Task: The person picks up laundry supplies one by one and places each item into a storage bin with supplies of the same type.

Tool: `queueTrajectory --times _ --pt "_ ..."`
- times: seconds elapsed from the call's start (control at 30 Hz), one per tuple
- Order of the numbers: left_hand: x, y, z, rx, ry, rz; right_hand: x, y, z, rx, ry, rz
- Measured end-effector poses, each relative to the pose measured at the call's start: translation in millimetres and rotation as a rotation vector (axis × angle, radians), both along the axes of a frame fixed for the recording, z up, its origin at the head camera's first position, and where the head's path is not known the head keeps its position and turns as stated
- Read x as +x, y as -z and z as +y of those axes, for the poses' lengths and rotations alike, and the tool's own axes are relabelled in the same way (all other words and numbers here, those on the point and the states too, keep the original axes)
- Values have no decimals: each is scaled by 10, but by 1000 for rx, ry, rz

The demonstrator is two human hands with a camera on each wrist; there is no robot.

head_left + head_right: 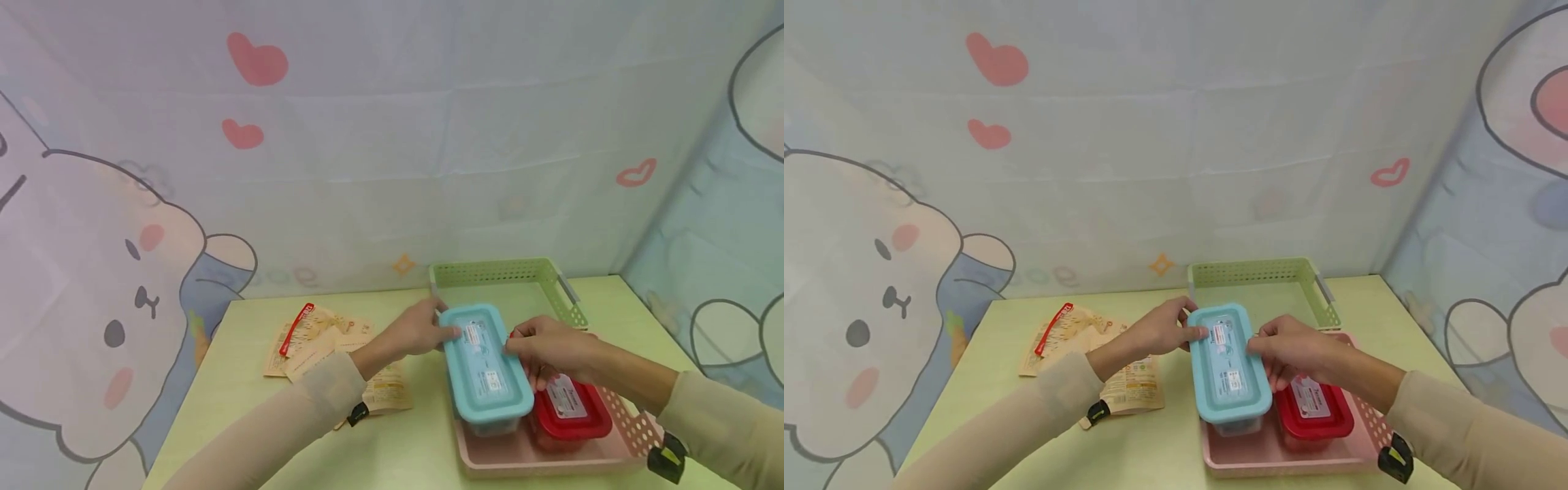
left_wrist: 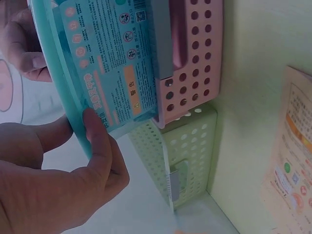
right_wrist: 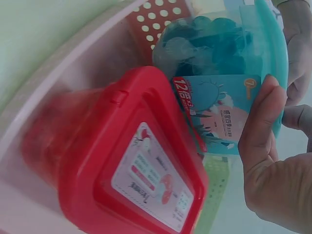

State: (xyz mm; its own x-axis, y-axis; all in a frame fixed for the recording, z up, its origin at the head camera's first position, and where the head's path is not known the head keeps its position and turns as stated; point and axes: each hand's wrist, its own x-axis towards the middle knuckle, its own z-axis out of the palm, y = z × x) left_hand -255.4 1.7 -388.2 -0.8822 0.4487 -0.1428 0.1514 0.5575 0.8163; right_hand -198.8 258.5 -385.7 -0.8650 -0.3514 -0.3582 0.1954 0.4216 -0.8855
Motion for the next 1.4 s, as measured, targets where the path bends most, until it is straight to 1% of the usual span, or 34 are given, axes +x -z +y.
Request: queueTrajectory --times 0.2,0.37,0.5,0.6,0.67,0.8,0.87,1.03,1.3,1.4 --pt "10 113 16 -50 16 21 14 82 -24 29 5 -20" --pt "12 183 19 -86 48 54 24 138 -35 44 7 -29" --pt "39 211 25 -115 75 96 34 178 -28 49 4 -31" --pt "66 235 41 -131 92 112 51 217 -19 58 1 -30" --pt "73 267 56 -136 99 109 65 245 -14 69 2 -26" --pt "82 306 70 -118 98 82 82 286 -10 96 -2 -9" --pt "80 312 69 -110 93 72 81 297 -13 107 -4 0" --pt "70 328 79 -117 99 71 75 321 -22 143 8 12" --pt "81 368 93 -127 99 78 119 289 -83 222 -5 84" --pt "83 388 94 -128 98 79 136 275 -131 272 7 110"
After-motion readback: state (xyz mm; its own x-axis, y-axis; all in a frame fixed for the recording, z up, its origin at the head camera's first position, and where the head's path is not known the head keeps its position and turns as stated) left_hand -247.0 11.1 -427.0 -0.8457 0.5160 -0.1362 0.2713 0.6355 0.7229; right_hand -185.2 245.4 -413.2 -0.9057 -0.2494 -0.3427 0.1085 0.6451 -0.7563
